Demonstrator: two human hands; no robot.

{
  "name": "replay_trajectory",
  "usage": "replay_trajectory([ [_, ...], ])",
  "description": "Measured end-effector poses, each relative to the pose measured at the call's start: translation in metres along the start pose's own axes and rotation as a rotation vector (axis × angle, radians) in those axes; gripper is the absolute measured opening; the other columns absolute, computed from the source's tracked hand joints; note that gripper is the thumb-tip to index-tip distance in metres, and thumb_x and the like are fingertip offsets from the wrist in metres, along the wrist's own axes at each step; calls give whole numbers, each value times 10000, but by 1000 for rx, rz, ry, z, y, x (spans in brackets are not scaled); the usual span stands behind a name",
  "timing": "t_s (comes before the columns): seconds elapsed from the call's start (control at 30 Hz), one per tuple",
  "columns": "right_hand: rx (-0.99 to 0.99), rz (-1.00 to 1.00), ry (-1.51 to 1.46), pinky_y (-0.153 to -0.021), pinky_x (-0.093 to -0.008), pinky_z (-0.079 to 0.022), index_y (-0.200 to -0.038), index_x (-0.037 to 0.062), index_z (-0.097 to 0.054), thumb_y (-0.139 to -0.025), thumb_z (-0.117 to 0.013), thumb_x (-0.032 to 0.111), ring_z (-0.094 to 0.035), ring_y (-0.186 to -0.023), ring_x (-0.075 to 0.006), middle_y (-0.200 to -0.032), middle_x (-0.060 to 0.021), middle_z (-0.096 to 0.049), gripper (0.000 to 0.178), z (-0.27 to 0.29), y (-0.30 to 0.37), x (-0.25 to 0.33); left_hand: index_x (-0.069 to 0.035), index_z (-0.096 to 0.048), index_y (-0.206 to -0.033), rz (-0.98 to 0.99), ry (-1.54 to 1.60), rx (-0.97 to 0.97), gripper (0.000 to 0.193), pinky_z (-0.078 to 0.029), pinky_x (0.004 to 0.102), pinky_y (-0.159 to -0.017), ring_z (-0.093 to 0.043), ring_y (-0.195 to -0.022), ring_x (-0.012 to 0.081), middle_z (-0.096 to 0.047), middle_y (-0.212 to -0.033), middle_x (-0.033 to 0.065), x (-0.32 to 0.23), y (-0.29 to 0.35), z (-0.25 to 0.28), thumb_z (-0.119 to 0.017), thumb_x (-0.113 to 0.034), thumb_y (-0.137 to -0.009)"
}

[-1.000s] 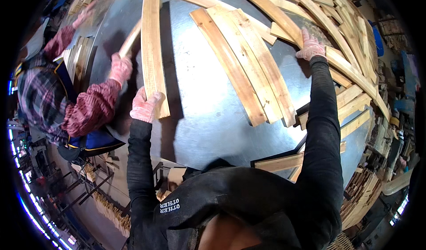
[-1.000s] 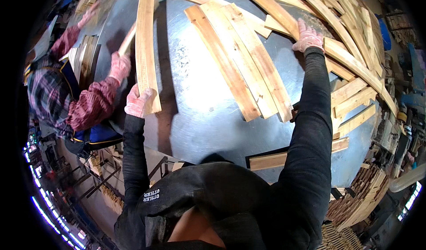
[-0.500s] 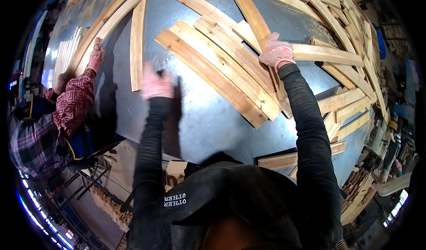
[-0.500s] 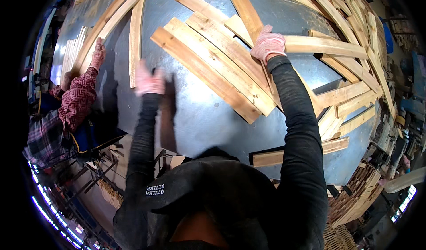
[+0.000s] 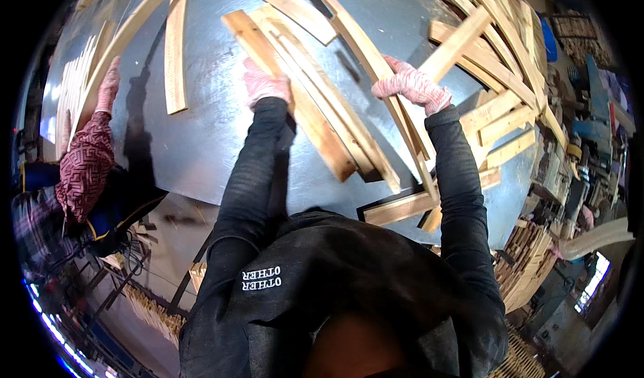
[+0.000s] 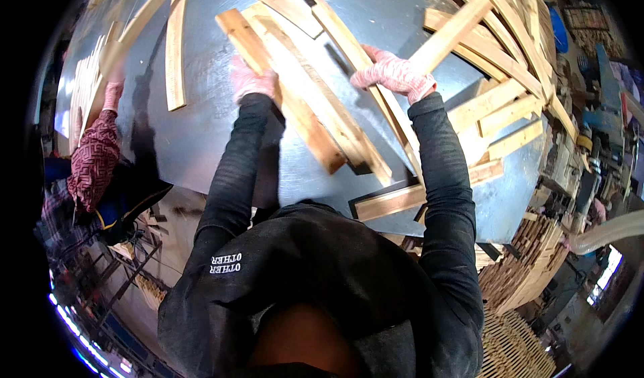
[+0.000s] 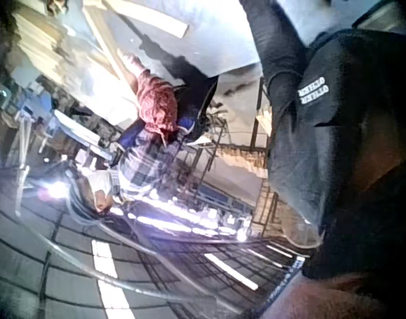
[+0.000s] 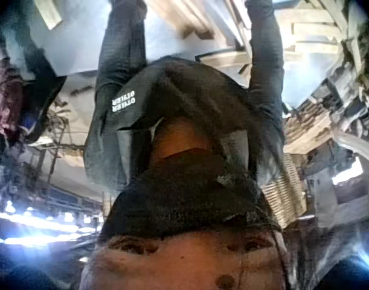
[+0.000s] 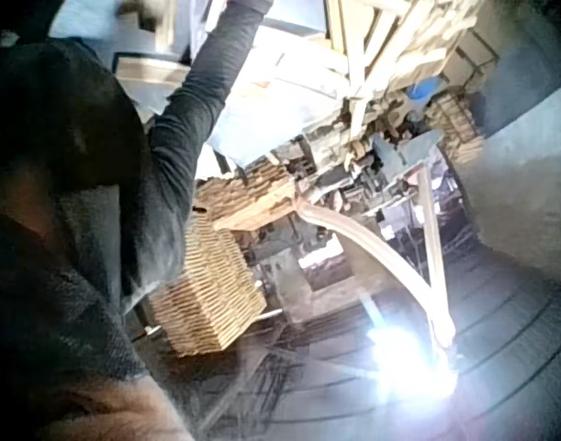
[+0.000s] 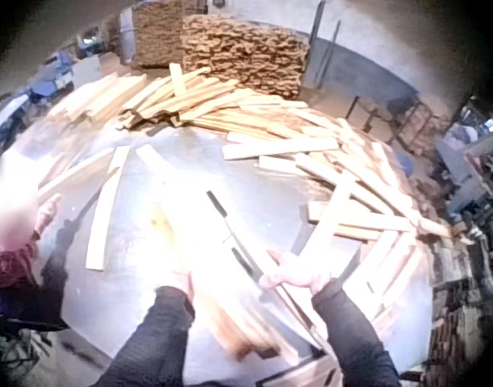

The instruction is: The person sorts wooden planks on a metal table, picking up pieces and arranging them into neat stacks. The person handles the wood by hand, moving planks from a scattered pile to organized groups.

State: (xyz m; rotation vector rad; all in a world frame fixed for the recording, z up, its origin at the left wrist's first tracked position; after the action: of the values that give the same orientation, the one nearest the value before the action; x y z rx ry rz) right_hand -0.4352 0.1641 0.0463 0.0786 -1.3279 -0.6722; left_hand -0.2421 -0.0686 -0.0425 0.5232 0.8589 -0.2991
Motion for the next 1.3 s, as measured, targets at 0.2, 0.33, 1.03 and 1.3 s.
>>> replay_trajectory([
  [0.2,272,175,-1040,-884,-385,-570,-1184,-64,-583,-802,-765,373,-686,-962,-304,-1000,-206,-674,608,-11,0,55,-6,-352,-1434,-464,593,427,795,-529,366,-903,-598,-1075,219,-595,-1221,173,-86,152,-39,-801,-139,-791],
  [0.33,-33,184,-853,-919,-381,-546,-1207,-37,-578,-852,-732,425,-676,-960,-254,-1071,-170,-673,603,12,-39,37,-16,-506,-1331,-100,572,702,585,-522,314,-885,-604,-1034,165,-644,-1131,106,-83,177,-52,-780,-136,-828],
  [1.03,-339,-10,714,-1129,-478,-312,-1521,-16,-219,-801,-699,536,-323,-1401,-428,-1515,-278,-326,1026,-134,60,-15,-5,-492,-1308,-98,-146,110,537,-528,422,-915,-641,-1102,311,-647,-1220,189,79,-20,147,-662,-328,-914],
  [1.3,-298,46,862,-1071,-467,-392,-1468,-54,-296,-734,-778,468,-461,-1281,-405,-1396,-247,-468,1021,-151,80,-53,-51,-465,-1192,252,-1064,-225,624,-506,517,-875,-649,-1058,392,-632,-1171,194,73,-66,253,-712,-480,-812],
])
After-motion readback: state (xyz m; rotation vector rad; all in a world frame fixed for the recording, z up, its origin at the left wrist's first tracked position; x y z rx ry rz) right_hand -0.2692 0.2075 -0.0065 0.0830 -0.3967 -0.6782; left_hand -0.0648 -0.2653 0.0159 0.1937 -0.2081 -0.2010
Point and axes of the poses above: each hand's wrist, its own y-axis away from the middle knuckle, its own z-axis out of the back of the hand, x = y × z, the point moved 7 cm from there along -y, towards the middle knuckle
